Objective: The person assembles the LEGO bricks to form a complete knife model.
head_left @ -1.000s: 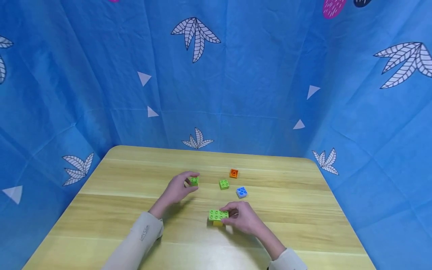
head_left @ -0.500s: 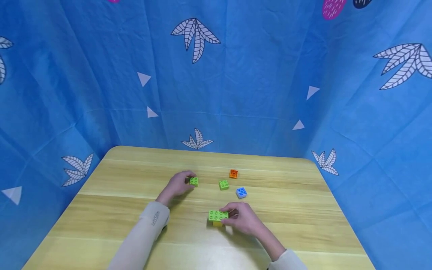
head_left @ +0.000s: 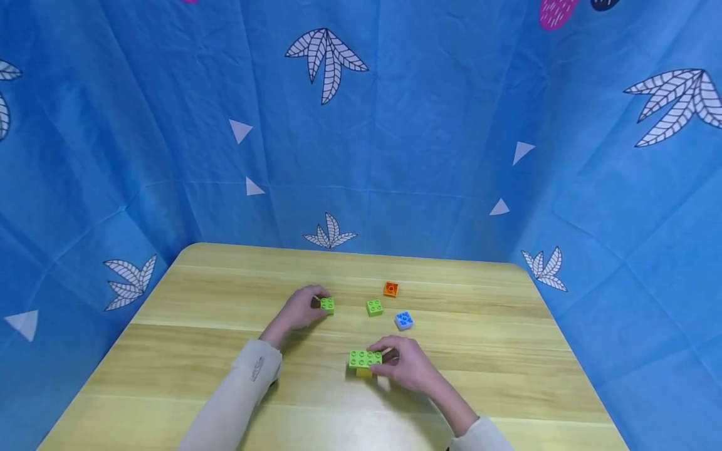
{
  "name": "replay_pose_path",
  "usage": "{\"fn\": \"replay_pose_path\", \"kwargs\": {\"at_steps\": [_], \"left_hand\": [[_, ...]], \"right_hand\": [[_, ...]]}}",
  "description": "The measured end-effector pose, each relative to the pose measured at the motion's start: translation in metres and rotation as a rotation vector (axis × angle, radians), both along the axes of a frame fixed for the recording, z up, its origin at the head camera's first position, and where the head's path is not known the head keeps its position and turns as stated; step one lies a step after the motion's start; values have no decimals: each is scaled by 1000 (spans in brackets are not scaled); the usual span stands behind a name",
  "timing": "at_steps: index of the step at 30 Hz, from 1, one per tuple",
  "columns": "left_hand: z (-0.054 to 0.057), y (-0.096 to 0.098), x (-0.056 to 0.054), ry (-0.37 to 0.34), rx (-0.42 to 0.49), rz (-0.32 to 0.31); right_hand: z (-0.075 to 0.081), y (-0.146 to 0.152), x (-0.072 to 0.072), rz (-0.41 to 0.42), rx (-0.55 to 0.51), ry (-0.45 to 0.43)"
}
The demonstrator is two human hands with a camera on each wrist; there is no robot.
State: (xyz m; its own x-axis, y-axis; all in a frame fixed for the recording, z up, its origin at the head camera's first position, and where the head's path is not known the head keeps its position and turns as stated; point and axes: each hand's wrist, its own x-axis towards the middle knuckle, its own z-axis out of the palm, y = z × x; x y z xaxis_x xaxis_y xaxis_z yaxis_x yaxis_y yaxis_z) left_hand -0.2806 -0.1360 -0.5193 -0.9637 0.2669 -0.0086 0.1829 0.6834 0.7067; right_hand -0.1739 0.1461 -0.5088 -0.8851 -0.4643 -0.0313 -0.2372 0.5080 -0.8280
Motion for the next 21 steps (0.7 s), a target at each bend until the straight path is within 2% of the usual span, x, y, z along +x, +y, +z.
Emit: {"fn": "replay_pose_path", "kwargs": {"at_steps": [10, 16, 21], "left_hand": [[18, 14, 26, 24, 83, -99], [25, 19, 44, 49, 103, -168], [29, 25, 60, 28, 160, -237]], "right_hand": [[3, 6, 1, 1, 1, 17], [2, 11, 3, -13, -14, 2], [1, 14, 5, -21, -18, -18]]}}
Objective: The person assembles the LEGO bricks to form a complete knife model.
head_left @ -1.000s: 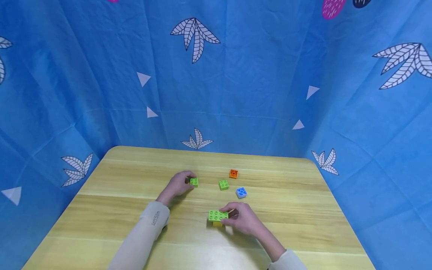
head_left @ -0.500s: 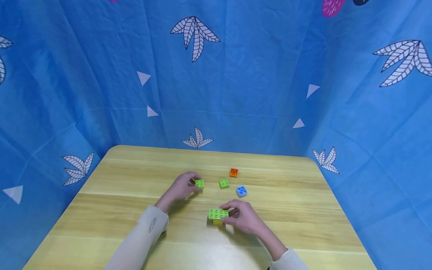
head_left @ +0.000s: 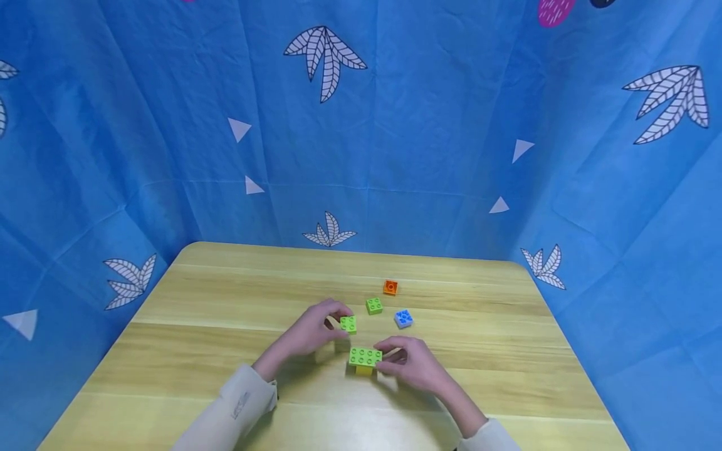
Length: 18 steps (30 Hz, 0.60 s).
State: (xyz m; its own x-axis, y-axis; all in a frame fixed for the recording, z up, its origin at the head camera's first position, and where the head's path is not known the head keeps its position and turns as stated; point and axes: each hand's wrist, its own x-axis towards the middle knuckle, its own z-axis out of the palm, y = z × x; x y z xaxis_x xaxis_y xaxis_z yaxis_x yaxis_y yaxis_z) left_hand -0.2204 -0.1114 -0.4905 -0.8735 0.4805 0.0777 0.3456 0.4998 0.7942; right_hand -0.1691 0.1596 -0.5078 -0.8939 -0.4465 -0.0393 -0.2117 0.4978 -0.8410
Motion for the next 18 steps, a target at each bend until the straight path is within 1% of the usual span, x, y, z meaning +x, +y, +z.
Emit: {"fn": "replay_pose_path", "kwargs": {"at_steps": [5, 8, 13, 18], "left_hand": [[2, 6, 14, -37, 12, -57], [3, 10, 20, -59, 16, -77], [2, 15, 27, -52, 2, -102], [-1, 18, 31, -25, -15, -116]], "right_hand": [[1, 0, 2, 15, -42, -37], [1, -1, 2, 17, -57, -44], [0, -1, 1, 15, -45, -18], [1, -2, 2, 13, -30, -6]]}}
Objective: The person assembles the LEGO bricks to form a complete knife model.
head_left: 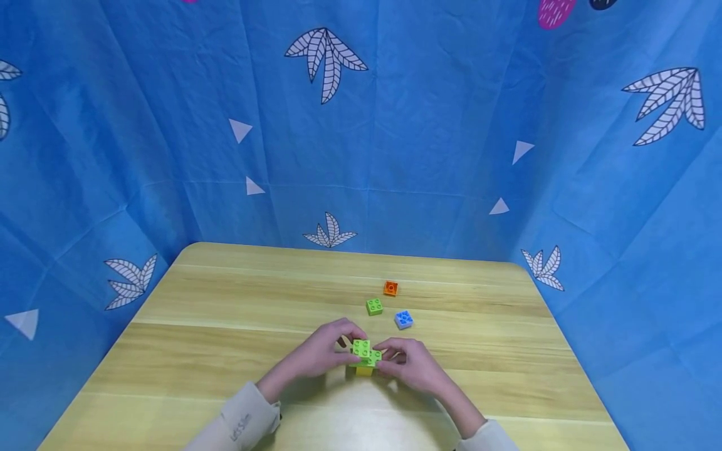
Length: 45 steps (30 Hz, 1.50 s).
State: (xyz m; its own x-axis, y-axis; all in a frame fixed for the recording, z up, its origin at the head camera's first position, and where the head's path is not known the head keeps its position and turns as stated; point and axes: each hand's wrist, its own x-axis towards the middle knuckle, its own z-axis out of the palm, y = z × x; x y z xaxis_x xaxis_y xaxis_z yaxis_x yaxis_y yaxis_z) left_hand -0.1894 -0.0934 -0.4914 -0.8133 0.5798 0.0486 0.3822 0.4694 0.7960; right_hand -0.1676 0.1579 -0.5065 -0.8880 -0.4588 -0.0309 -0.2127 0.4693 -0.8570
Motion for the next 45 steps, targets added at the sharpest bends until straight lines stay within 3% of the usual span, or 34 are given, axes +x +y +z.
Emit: {"fn": "replay_pose_path", "kwargs": {"at_steps": [8, 45], "left_hand": [[-5, 3, 2, 40, -9, -6], [-12, 7, 4, 50, -51, 14]], "right_hand": [[1, -1, -1, -1, 16, 9], [-1, -2, -3, -11, 53, 30]]}}
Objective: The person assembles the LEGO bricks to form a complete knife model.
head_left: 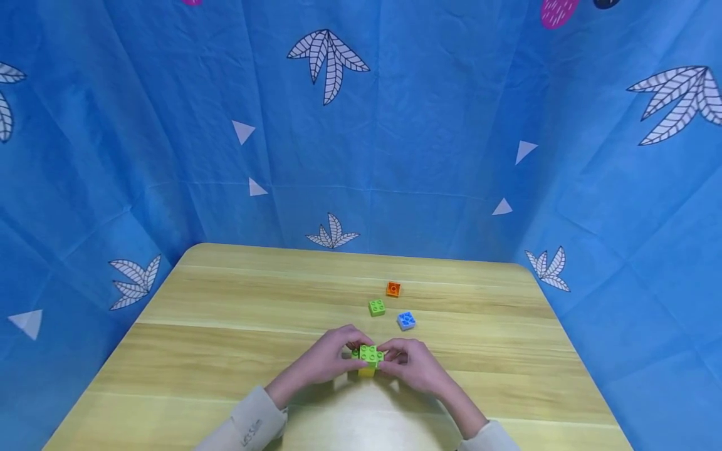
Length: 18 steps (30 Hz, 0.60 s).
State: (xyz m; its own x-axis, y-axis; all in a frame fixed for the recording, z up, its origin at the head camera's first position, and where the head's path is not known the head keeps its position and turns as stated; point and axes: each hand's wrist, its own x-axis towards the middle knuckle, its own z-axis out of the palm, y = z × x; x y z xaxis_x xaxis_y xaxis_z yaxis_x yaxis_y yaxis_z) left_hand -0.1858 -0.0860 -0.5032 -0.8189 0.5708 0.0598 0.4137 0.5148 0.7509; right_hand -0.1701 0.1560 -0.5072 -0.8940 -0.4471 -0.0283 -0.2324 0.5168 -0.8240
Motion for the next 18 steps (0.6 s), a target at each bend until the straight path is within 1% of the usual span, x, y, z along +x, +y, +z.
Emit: {"fn": "replay_pose_path", "kwargs": {"at_steps": [8, 13, 18], "left_hand": [[-2, -1, 2, 18, 1, 7], [-2, 0, 3, 12, -2, 9], [-3, 1, 4, 22, -12, 25]], "right_hand": [[2, 0, 1, 1, -29, -6], [1, 0, 1, 1, -12, -14], [0, 1, -1, 13, -11, -13]]}}
